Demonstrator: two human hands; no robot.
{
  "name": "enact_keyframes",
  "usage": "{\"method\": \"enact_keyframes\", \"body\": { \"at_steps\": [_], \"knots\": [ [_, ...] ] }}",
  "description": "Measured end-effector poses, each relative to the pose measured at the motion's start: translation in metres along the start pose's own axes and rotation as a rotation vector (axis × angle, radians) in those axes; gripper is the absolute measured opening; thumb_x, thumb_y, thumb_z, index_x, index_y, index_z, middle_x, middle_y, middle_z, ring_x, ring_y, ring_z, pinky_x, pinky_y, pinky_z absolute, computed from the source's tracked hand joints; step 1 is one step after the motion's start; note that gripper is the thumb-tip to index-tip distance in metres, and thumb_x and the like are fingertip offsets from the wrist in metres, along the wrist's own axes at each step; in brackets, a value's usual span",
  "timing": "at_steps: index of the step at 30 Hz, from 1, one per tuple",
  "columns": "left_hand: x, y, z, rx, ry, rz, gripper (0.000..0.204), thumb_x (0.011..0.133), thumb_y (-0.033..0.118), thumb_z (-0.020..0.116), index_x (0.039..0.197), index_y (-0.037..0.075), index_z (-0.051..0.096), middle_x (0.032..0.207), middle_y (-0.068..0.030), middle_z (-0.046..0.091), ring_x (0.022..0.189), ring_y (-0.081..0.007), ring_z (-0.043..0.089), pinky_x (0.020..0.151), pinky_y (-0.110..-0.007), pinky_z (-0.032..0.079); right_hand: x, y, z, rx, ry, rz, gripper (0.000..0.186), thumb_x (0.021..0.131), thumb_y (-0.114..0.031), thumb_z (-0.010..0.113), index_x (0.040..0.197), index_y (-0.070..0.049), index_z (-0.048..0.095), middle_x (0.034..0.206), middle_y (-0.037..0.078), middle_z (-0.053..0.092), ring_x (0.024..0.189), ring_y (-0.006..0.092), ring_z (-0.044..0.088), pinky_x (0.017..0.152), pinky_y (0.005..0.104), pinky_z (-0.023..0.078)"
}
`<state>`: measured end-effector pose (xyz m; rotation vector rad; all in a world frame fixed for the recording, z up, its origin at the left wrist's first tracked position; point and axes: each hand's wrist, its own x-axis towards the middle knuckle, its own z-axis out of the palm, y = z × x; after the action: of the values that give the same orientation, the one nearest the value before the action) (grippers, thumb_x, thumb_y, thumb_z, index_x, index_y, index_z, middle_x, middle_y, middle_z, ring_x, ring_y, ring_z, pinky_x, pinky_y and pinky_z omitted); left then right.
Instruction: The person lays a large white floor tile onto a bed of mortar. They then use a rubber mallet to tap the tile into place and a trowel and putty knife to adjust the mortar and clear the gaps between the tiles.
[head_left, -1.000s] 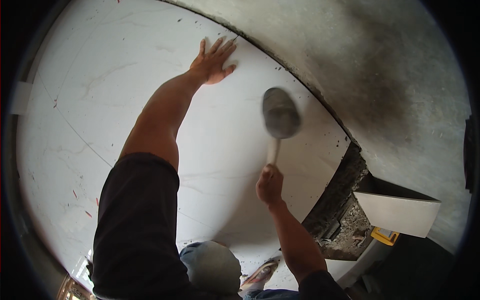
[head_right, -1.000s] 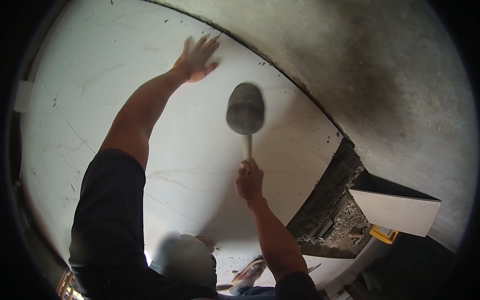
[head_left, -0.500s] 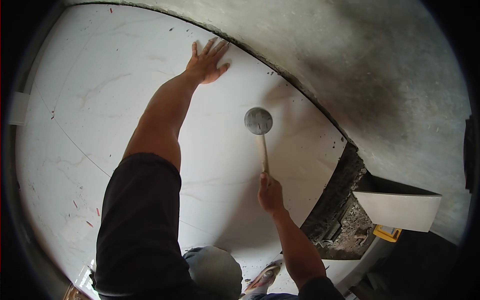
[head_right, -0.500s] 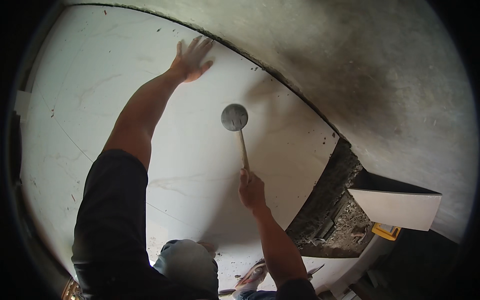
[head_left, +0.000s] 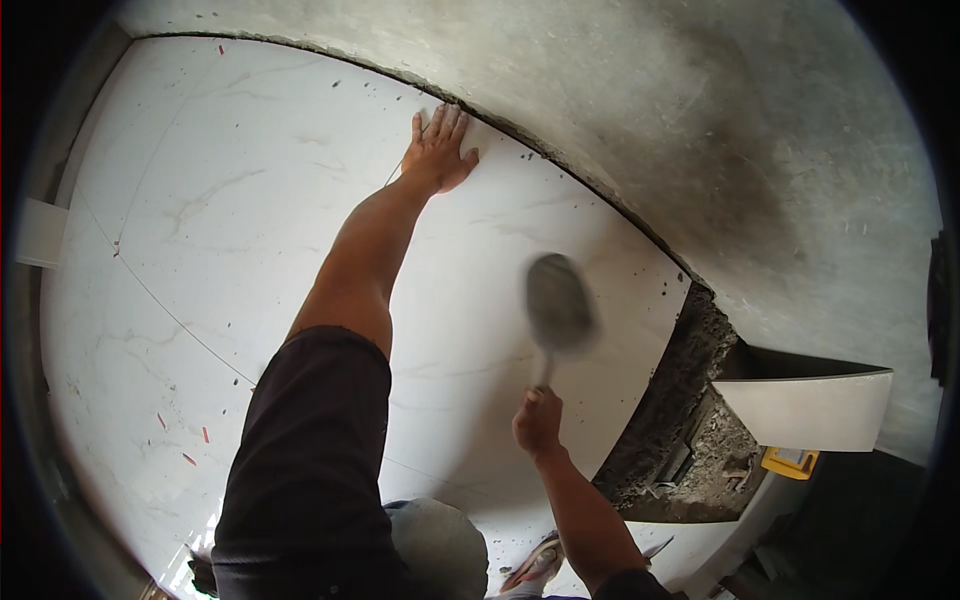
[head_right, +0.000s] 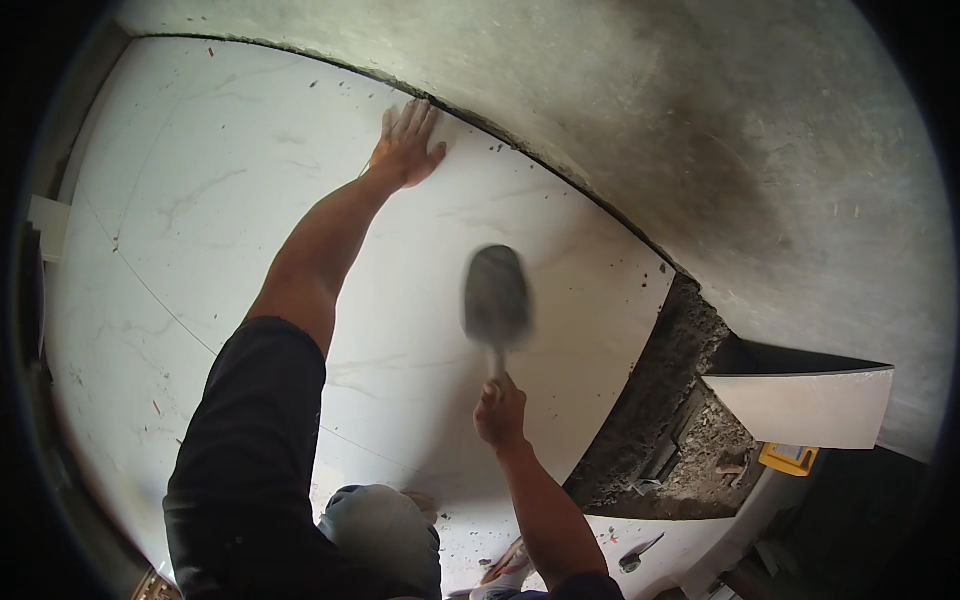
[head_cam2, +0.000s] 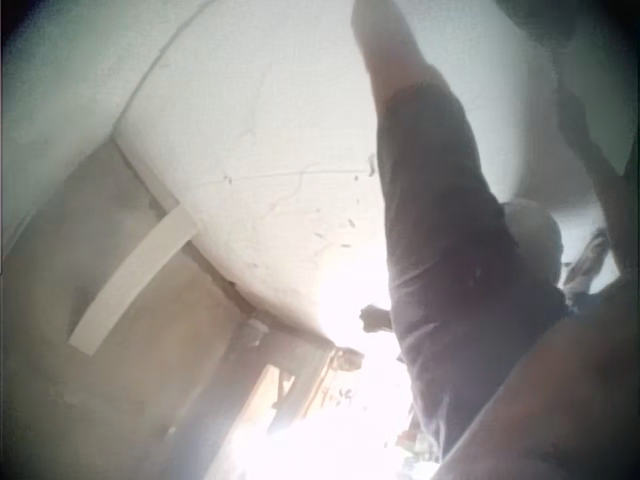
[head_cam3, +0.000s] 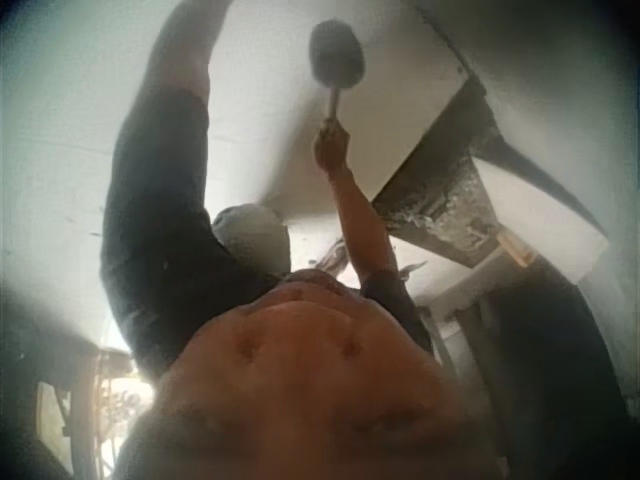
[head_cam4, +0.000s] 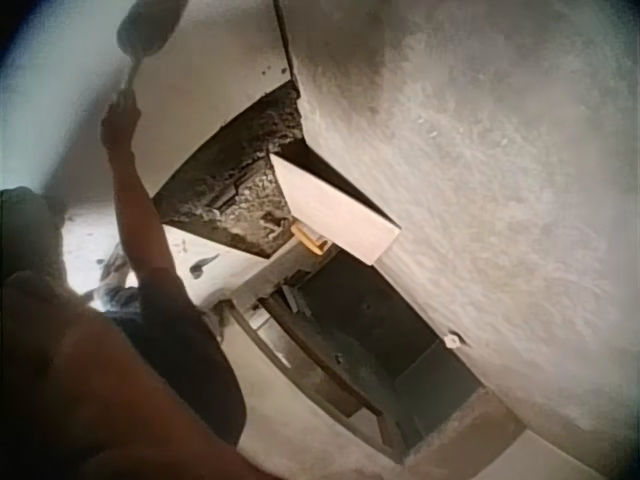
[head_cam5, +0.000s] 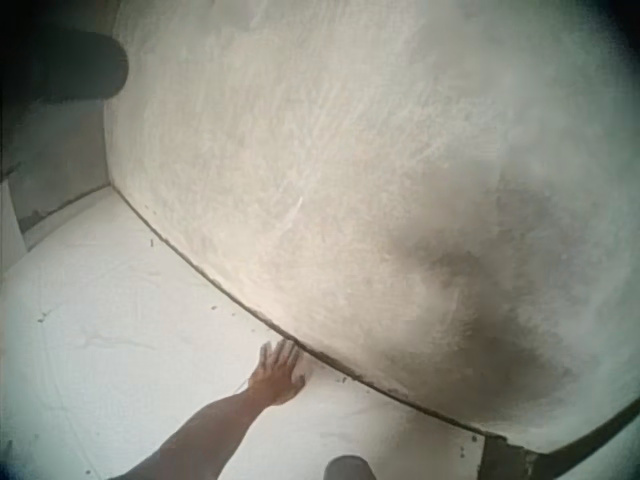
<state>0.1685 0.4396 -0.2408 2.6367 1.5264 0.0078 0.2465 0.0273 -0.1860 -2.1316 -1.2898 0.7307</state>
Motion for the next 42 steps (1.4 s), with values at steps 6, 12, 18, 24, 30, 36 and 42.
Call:
{"method": "enact_keyframes", "body": {
  "at_steps": [6, 12, 18, 24, 30, 36, 42],
  "knots": [
    [-0.003, -0.006, 0.004, -0.003, -0.003, 0.016, 0.070, 0.095, 0.051, 0.027, 0.152, 0.013, 0.009, 0.159, -0.0044, 0.005, 0.146, -0.0199, -0.001, 0.118, -0.046, -0.001, 0.017, -0.016, -0.001, 0.099, -0.044, 0.084, 0.068, 0.095, -0.061, 0.028, 0.078, 0.000, 0.051, 0.062, 0.018, 0.053, 0.058, 0.0361, 0.055, 0.057, 0.0433, 0.044],
    [-0.013, 0.002, 0.009, -0.024, -0.015, -0.021, 0.071, 0.095, 0.052, 0.027, 0.152, 0.014, 0.010, 0.159, -0.0044, 0.006, 0.146, -0.0199, 0.001, 0.117, -0.046, -0.001, 0.024, -0.026, -0.010, 0.094, -0.054, 0.139, 0.065, 0.096, -0.058, 0.028, 0.080, 0.001, 0.051, 0.062, 0.020, 0.051, 0.059, 0.0425, 0.053, 0.057, 0.0469, 0.043],
    [-0.002, -0.004, 0.006, -0.010, 0.035, -0.083, 0.073, 0.094, 0.056, 0.028, 0.152, 0.016, 0.012, 0.159, -0.0045, 0.008, 0.146, -0.0200, 0.003, 0.116, -0.049, 0.000, 0.013, -0.036, -0.018, 0.113, -0.075, 0.179, 0.063, 0.097, -0.055, 0.032, 0.077, 0.002, 0.051, 0.061, 0.021, 0.052, 0.058, 0.0425, 0.053, 0.056, 0.0479, 0.041],
    [-0.023, -0.001, 0.000, -0.078, 0.073, -0.239, 0.077, 0.092, 0.058, 0.031, 0.152, 0.014, 0.011, 0.159, -0.0064, 0.008, 0.146, -0.0217, 0.002, 0.116, -0.048, 0.000, 0.014, -0.056, -0.034, 0.202, -0.181, 0.326, 0.064, 0.096, -0.056, 0.032, 0.074, 0.002, 0.049, 0.058, 0.017, 0.049, 0.052, 0.0345, 0.050, 0.054, 0.0459, 0.040],
    [-0.118, 0.017, 0.005, -0.132, 0.080, -0.370, 0.078, 0.093, 0.056, 0.028, 0.151, 0.006, 0.011, 0.158, -0.0092, 0.009, 0.146, -0.0242, 0.002, 0.116, -0.049, -0.002, -0.026, 0.031, -0.011, 0.009, -0.168, 0.250, 0.061, 0.099, -0.050, 0.028, 0.071, 0.000, 0.045, 0.058, 0.015, 0.043, 0.054, 0.0325, 0.044, 0.056, 0.0448, 0.038],
    [-0.214, -0.016, -0.001, -0.126, 0.039, -0.472, 0.077, 0.093, 0.053, 0.032, 0.151, 0.006, 0.009, 0.158, -0.0089, 0.007, 0.146, -0.0240, 0.002, 0.117, -0.047, -0.001, -0.036, 0.028, -0.007, -0.008, -0.235, 0.276, 0.063, 0.100, -0.050, 0.024, 0.071, 0.003, 0.044, 0.062, 0.015, 0.046, 0.055, 0.0305, 0.042, 0.055, 0.0451, 0.035],
    [-0.343, -0.032, 0.004, -0.108, 0.034, -0.548, 0.076, 0.092, 0.048, 0.038, 0.150, 0.006, 0.011, 0.157, -0.0120, 0.011, 0.146, -0.0293, 0.006, 0.117, -0.050, 0.004, -0.036, 0.036, -0.018, -0.015, -0.283, 0.336, 0.068, 0.097, -0.061, 0.023, 0.064, -0.003, 0.037, 0.054, 0.003, 0.035, 0.050, 0.0162, 0.035, 0.049, 0.0378, 0.031]
  ]
}}
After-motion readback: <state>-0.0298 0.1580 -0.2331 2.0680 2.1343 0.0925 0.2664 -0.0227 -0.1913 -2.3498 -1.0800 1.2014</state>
